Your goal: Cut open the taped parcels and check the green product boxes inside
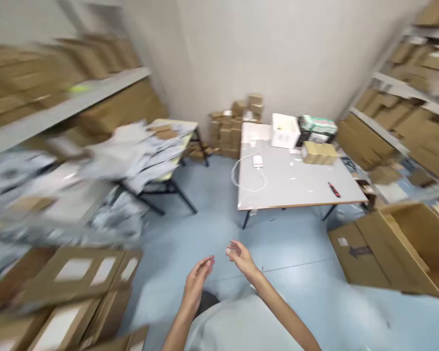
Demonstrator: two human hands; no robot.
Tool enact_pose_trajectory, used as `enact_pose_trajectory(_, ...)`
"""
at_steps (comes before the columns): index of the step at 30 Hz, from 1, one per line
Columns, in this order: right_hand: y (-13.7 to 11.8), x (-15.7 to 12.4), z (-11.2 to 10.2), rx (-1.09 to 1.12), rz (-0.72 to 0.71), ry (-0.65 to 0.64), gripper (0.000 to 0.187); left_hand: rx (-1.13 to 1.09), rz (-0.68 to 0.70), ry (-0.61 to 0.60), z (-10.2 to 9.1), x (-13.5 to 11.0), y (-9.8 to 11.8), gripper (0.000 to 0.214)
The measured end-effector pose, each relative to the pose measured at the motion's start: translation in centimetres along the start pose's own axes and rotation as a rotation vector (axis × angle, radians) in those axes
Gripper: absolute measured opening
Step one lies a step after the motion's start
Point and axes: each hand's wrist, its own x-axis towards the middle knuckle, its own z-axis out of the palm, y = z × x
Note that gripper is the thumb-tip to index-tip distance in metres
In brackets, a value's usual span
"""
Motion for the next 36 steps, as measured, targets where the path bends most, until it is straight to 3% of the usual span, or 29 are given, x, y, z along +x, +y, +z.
enact_pose_trajectory(3,-3.4,0.0,-7.6,0.204,-0.090,0.240,0.085,0.076,0.001,-0.317,11.8,1.1,3.1,0.075)
enact_pose_trajectory(5,-4.9,-0.2,-11.8,0.301,-0.138,0.367,0.087,0.136,0.013,-0.492,18.6,1.1,4.7,0.076)
enact_pose_trajectory(7,-5.9,-0.3,-15.5,0.366,-0.178,0.464,0.089,0.191,0.027,-0.621,24.3,1.2,5.7,0.077)
enact_pose_trajectory(10,-7.4,0.2,-20.4,0.415,-0.221,0.562,0.091,0.245,0.007,-0.744,31.3,2.0,6.3,0.080)
enact_pose_trajectory(15,-11.1,3.4,-28.0,0.411,-0.251,0.680,0.102,0.289,-0.038,-0.864,41.0,5.4,7.8,0.089)
enact_pose_trajectory(21,-18.8,6.3,-37.5,0.273,-0.267,0.781,0.094,0.278,-0.027,-0.963,53.0,11.6,13.2,0.085)
enact_pose_trajectory(26,-23.9,9.9,-44.6,0.163,-0.300,0.865,0.104,0.251,0.018,-0.942,62.4,16.8,16.7,0.081)
enact_pose_trajectory(31,-24.9,14.9,-50.8,0.060,-0.347,0.967,0.102,0.260,-0.003,-0.916,69.5,20.6,18.5,0.078)
enact_pose_trajectory(36,-26.7,20.7,-58.8,-0.164,-0.322,0.892,0.094,0.230,-0.020,-0.719,74.2,23.9,18.9,0.080)
